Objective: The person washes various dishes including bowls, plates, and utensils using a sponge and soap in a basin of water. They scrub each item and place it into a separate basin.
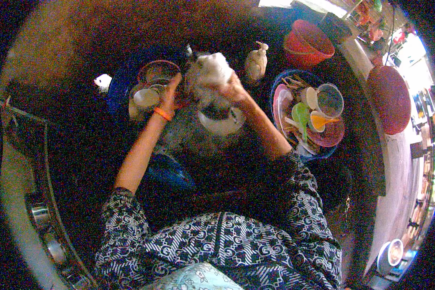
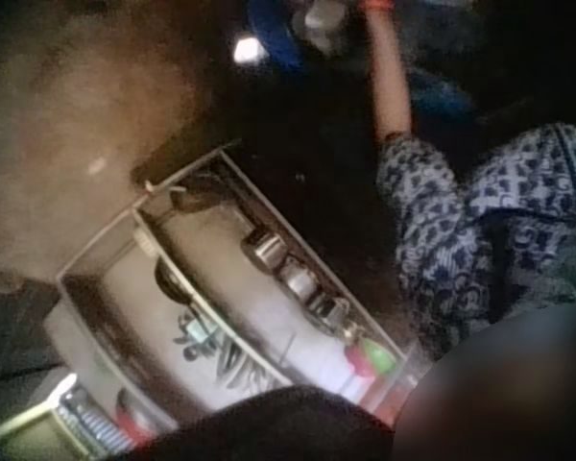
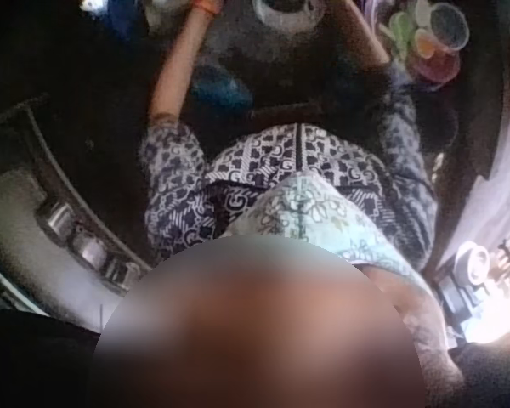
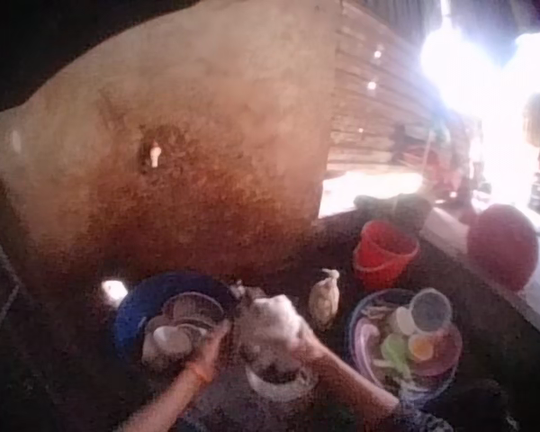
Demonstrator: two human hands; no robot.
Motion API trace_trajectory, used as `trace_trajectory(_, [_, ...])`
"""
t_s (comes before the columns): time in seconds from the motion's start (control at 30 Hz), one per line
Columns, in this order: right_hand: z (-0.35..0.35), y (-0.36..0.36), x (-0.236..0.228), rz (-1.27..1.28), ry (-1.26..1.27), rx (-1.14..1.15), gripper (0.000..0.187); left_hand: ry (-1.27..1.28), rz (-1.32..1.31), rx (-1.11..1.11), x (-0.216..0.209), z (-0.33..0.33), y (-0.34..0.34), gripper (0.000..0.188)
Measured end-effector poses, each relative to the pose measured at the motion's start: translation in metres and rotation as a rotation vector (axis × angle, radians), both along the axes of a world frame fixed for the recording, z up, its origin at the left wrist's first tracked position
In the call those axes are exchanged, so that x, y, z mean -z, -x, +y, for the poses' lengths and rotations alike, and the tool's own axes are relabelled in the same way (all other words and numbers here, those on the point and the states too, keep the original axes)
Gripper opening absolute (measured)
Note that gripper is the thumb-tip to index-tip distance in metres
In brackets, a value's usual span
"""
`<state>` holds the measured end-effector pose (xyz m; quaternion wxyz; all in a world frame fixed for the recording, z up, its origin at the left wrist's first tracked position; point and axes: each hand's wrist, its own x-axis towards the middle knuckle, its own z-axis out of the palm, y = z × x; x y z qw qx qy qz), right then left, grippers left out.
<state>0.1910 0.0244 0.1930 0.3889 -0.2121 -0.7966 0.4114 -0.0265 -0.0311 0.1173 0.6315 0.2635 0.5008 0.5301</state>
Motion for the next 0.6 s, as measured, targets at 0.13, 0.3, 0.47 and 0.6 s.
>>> trace_trajectory(0.13, [0.025,-0.016,-0.029,-0.032,0.269,0.265,0.048,0.058,-0.017,0.002,0.015,-0.003,-0.005,0.066])
trace_trajectory(0.3, [0.016,-0.049,-0.028,0.643,0.942,0.241,0.042,0.210,-0.061,0.065,0.050,0.003,0.001,0.070])
trace_trajectory(0.47, [0.019,-0.063,-0.026,0.810,0.880,0.149,0.041,0.308,-0.383,0.142,0.061,0.008,-0.011,0.066])
trace_trajectory(0.6, [0.027,-0.063,-0.023,0.872,0.848,0.085,0.039,-0.059,-0.622,-0.009,0.040,0.024,-0.020,0.056])
